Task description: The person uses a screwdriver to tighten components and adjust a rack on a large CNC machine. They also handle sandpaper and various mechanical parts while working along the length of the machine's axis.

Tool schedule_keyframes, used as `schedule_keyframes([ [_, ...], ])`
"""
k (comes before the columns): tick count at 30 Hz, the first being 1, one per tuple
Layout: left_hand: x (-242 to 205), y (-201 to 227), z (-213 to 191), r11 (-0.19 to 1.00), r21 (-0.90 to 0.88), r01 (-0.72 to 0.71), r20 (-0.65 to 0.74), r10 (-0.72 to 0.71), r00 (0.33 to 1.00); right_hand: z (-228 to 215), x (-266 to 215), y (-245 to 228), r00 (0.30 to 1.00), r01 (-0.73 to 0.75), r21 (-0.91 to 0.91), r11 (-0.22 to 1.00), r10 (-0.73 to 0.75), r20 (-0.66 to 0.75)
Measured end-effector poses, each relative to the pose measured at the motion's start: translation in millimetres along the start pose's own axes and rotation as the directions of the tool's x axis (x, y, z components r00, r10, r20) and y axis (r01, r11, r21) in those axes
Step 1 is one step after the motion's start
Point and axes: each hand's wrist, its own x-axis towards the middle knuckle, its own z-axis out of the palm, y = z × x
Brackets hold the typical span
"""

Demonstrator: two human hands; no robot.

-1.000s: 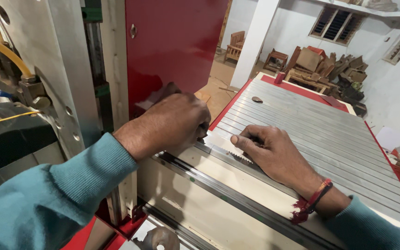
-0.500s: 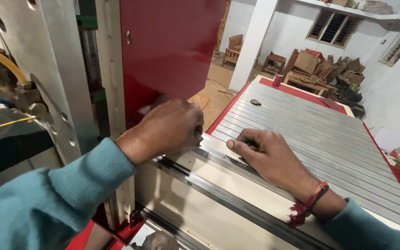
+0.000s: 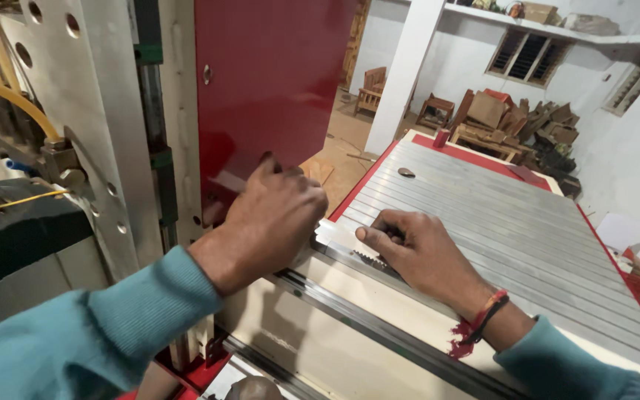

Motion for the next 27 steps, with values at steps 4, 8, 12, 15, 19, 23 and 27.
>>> schedule_keyframes([
  [4,-15,-1,0,0.995,0.045,0.088,-0.149,-0.081,0.986,2,-1,0,1.000,-0.013,0.006,1.000,0.012,0.016],
  [8,-12,-3,-16,0.965,-0.021,0.260,0.083,-0.257,0.963,3,0,-1,0.996,-0.076,-0.049,0.996,0.078,0.043],
  [12,-8,1,-10,0.978,-0.072,0.193,0.122,-0.184,0.975,2,-1,-1,1.000,-0.010,-0.002,1.000,0.010,0.012],
  [15,-8,-4,-7,0.996,-0.090,0.006,-0.181,-0.022,0.983,2,-2,0,1.000,0.010,0.030,0.999,-0.010,-0.004],
  [19,4,1,-12,0.994,0.001,0.112,0.164,-0.111,0.980,1,-2,-1,1.000,0.027,0.022,0.999,-0.027,-0.013],
  [23,9,14,-14,0.984,0.180,0.002,0.125,-0.025,0.992,1,0,0,1.000,-0.014,-0.025,1.000,0.015,0.014],
  [27,11,13,-11,0.985,0.174,0.015,0.121,-0.037,0.992,3,-2,2,0.999,0.031,0.022,0.999,-0.030,-0.010],
])
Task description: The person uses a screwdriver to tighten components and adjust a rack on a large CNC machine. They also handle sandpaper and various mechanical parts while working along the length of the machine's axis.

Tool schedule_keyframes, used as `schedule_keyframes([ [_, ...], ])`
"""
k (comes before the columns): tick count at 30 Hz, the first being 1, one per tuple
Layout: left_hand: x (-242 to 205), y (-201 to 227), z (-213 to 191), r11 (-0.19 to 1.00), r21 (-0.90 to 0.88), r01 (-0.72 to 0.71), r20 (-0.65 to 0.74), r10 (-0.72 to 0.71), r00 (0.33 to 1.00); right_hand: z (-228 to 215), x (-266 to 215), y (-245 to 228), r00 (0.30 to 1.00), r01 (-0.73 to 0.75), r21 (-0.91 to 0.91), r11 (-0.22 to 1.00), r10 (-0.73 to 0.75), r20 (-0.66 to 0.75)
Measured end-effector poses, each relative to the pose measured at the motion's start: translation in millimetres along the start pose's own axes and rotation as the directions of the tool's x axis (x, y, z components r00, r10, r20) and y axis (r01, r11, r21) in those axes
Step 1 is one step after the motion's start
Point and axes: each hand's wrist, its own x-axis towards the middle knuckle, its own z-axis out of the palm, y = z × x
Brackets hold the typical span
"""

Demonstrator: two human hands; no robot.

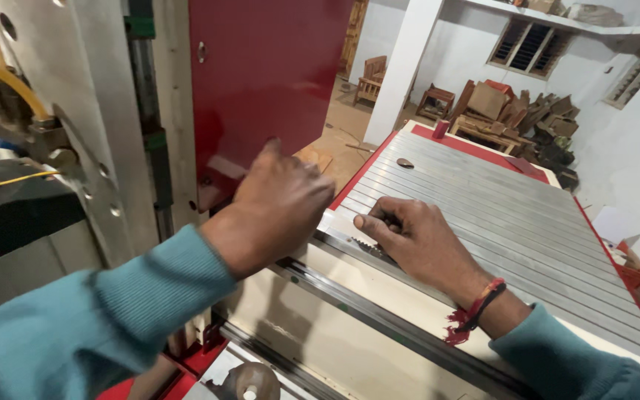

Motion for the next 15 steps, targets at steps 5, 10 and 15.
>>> schedule_keyframes([
  [5,16,-25,3,0.972,-0.229,-0.060,-0.222,0.008,0.975,-3,-1,-1,1.000,0.030,-0.002,1.000,-0.030,-0.004],
  [10,12,-30,13,0.963,-0.247,-0.108,-0.299,0.031,0.954,-2,1,-1,1.000,0.010,-0.026,1.000,-0.009,0.015],
  [15,10,-27,11,0.978,-0.199,-0.061,-0.178,0.025,0.984,-1,0,-3,0.999,-0.012,-0.009,1.000,0.012,0.030],
])
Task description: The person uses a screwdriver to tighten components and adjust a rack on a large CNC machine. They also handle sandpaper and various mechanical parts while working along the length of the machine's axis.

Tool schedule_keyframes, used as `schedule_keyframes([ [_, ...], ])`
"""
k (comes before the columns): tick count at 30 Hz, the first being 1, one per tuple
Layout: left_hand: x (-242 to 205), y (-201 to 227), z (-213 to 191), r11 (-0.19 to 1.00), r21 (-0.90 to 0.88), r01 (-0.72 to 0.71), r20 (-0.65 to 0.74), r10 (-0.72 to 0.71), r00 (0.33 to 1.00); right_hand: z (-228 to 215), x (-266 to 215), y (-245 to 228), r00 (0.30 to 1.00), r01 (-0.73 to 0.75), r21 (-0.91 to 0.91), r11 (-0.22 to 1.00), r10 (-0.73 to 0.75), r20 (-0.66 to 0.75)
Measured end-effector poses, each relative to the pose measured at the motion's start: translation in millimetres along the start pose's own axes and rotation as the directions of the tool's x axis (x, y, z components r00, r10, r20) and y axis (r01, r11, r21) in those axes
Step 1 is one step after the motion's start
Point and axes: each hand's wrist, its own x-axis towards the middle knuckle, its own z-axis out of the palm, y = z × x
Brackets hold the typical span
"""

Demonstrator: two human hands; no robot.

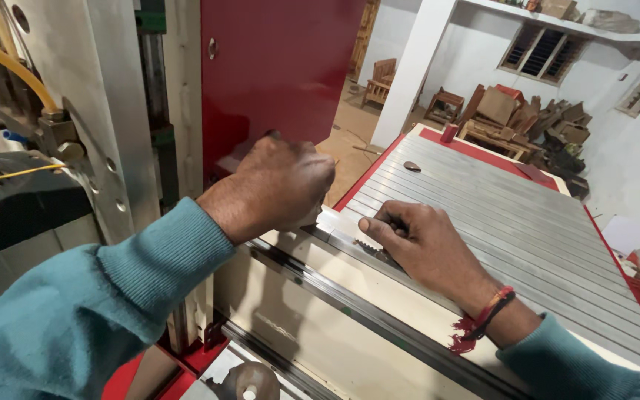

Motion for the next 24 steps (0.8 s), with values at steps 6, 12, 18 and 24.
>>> schedule_keyframes([
  [6,1,4,2,0.998,0.050,-0.040,0.055,0.038,0.998,-1,0,-1,1.000,-0.001,-0.034,0.999,0.001,-0.001],
  [12,-4,13,-1,0.977,0.197,-0.083,0.182,0.047,0.982,-1,-2,1,1.000,0.008,-0.024,1.000,-0.009,-0.019],
  [18,9,20,-19,0.991,0.067,0.115,0.376,-0.132,0.917,-1,-4,0,0.999,0.013,0.010,1.000,-0.013,-0.029],
  [24,-1,15,-27,0.796,-0.337,0.503,0.317,-0.407,0.857,-3,-1,-3,1.000,-0.031,-0.014,0.999,0.031,0.003],
])
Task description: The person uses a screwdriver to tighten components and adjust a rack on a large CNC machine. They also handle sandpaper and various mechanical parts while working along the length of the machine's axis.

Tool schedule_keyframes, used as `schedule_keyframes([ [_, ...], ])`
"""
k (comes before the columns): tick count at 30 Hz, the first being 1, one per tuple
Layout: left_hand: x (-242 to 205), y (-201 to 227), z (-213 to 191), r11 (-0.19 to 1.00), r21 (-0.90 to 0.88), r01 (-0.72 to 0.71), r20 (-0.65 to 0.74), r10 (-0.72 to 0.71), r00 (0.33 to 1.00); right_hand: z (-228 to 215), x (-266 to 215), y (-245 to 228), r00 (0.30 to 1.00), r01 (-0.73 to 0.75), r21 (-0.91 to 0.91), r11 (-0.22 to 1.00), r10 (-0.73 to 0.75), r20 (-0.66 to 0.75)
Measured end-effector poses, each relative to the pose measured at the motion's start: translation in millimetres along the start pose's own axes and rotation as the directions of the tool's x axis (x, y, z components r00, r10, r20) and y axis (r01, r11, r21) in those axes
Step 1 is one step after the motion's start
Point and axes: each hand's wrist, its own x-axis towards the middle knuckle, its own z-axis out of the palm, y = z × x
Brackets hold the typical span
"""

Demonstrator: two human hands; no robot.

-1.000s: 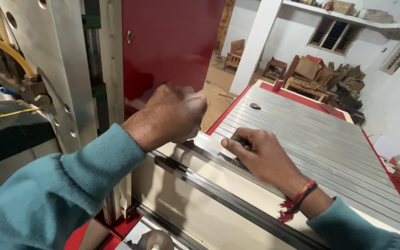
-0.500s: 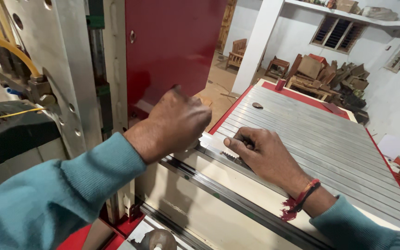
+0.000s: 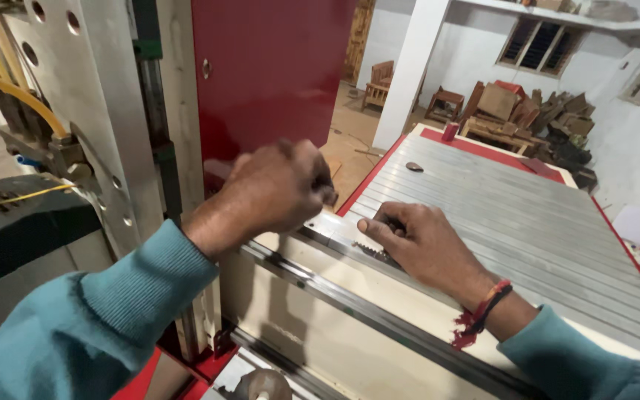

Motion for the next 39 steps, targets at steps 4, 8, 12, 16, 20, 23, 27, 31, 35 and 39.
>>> schedule_keyframes([
  [4,-7,-6,6,0.954,0.281,-0.103,-0.105,0.137,0.985,0,-1,0,1.000,-0.004,0.005,1.000,0.004,-0.011],
  [8,-10,-8,3,0.954,0.280,-0.111,-0.001,0.116,0.993,1,-1,0,1.000,0.006,0.024,1.000,-0.006,-0.017],
  [12,-19,-8,9,0.953,0.293,-0.081,-0.040,0.097,0.994,2,-5,-1,0.996,0.051,0.003,0.999,-0.050,-0.077],
  [16,-43,0,18,0.982,-0.169,-0.089,-0.116,0.070,0.991,2,-10,-4,0.922,0.309,-0.067,0.949,-0.316,-0.225],
  [20,-84,19,34,0.836,-0.535,-0.122,-0.219,0.003,0.976,-3,-27,-6,0.868,0.433,-0.044,0.900,-0.430,-0.247],
  [23,-100,26,47,0.604,-0.780,-0.163,-0.230,-0.035,0.972,-10,-38,-15,0.933,0.345,0.323,0.881,-0.286,-0.217],
  [27,-108,25,58,0.461,-0.880,-0.114,-0.175,-0.091,0.980,-11,-77,-30,0.928,0.368,0.337,0.867,-0.317,-0.197],
  [31,-121,30,67,0.284,-0.948,-0.143,-0.144,0.019,0.989,2,-104,-36,0.902,0.419,0.338,0.843,-0.344,-0.260],
  [35,-141,39,76,0.178,-0.982,-0.062,-0.058,0.030,0.998,17,-123,-24,0.932,0.362,0.677,0.641,-0.236,-0.275],
  [39,-160,48,93,0.170,-0.982,-0.082,-0.065,0.102,0.993,27,-140,-15,0.964,0.210,0.760,0.615,0.001,-0.267],
])
